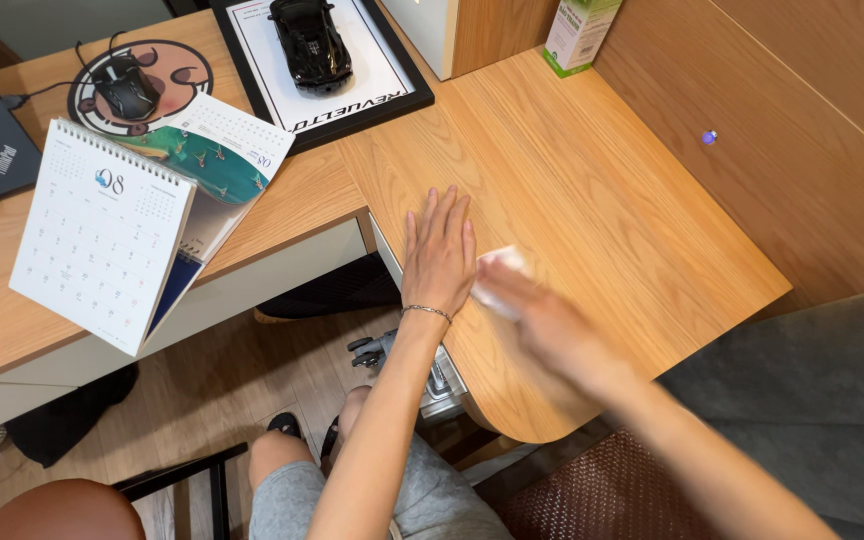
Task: The person wipes a wooden desk surface with a white wipe, moving a calendar and a small green box aside to clean underneath, then returns them to their original positions.
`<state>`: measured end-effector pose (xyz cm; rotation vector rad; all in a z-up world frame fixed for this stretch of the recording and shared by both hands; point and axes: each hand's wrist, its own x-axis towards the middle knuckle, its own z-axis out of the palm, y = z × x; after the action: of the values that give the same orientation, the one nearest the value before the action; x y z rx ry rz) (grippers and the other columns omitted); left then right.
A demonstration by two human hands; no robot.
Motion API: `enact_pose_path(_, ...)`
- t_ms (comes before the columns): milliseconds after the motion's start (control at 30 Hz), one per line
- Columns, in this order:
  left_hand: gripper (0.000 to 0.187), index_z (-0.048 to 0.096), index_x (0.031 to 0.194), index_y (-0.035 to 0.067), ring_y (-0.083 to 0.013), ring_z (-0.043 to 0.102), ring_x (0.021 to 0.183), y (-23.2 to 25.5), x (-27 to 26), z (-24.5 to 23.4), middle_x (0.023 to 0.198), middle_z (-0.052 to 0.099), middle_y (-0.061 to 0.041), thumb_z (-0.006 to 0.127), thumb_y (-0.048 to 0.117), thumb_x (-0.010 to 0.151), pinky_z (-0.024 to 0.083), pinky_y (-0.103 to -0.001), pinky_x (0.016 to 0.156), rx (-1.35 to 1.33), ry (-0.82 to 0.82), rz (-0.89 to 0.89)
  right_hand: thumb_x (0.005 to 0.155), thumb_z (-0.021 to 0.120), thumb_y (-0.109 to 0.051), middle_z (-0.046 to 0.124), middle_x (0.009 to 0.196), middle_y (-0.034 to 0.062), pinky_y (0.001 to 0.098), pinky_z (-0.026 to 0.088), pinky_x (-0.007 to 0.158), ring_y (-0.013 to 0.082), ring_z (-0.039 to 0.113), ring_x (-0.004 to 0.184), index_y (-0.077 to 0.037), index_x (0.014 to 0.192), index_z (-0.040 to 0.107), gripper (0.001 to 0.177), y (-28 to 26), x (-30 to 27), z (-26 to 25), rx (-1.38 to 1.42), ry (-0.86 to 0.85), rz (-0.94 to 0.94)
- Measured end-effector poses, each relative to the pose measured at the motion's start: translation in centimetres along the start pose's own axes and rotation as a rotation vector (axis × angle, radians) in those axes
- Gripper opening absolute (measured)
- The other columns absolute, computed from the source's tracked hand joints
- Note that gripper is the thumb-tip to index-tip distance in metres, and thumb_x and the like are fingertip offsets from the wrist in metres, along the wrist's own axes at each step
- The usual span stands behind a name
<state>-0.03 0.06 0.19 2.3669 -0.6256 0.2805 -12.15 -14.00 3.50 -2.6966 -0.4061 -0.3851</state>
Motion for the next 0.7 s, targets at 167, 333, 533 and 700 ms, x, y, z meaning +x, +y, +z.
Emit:
enact_pose_path(167,0.046,0.051,0.148,0.008,-0.0271,0.028,0.156,0.3,-0.2,-0.3,0.160,0.044,-0.008,0.037,0.030,0.110,0.018,-0.050,0.128,-0.021,0.013,-0.016,0.109,0.049,-0.015,0.056,0.133,0.0325,0.0625,0.037,0.092,0.0550,0.047,0.113,-0.006,0.148,0.057,0.042,13.1,2.1,-2.2,0.399,0.061,0.850)
enact_pose_path(333,0.046,0.051,0.148,0.008,-0.0279,0.029,0.155,0.4,-0.1,-0.3,0.160,0.045,-0.009,0.038,0.030,0.109,0.018,-0.051,0.127,-0.020,0.028,-0.009,0.094,0.047,-0.008,0.066,0.133,0.0247,0.0461,0.052,0.095,0.0414,0.065,0.117,-0.009,0.137,0.061,0.045,19.6,2.1,-3.4,-0.263,0.308,0.360)
enact_pose_path(533,0.046,0.052,0.147,0.007,-0.0282,0.030,0.155,0.2,-0.2,-0.3,0.159,0.046,-0.009,0.039,0.030,0.109,0.019,-0.052,0.127,-0.030,0.044,-0.002,0.094,0.058,0.001,0.057,0.149,0.0280,0.0462,0.044,0.117,0.0400,0.052,0.140,-0.004,0.146,0.055,0.052,5.6,1.1,1.3,0.014,0.117,0.132)
enact_pose_path(700,0.045,0.053,0.146,0.008,-0.0284,0.030,0.155,0.1,-0.3,-0.2,0.159,0.047,-0.009,0.038,0.029,0.109,0.020,-0.052,0.128,-0.025,0.048,-0.008,0.096,0.060,-0.004,0.067,0.134,0.0179,0.0475,0.055,0.100,0.0394,0.067,0.117,-0.022,0.143,0.061,0.051,8.0,1.0,-0.4,0.073,-0.034,0.389)
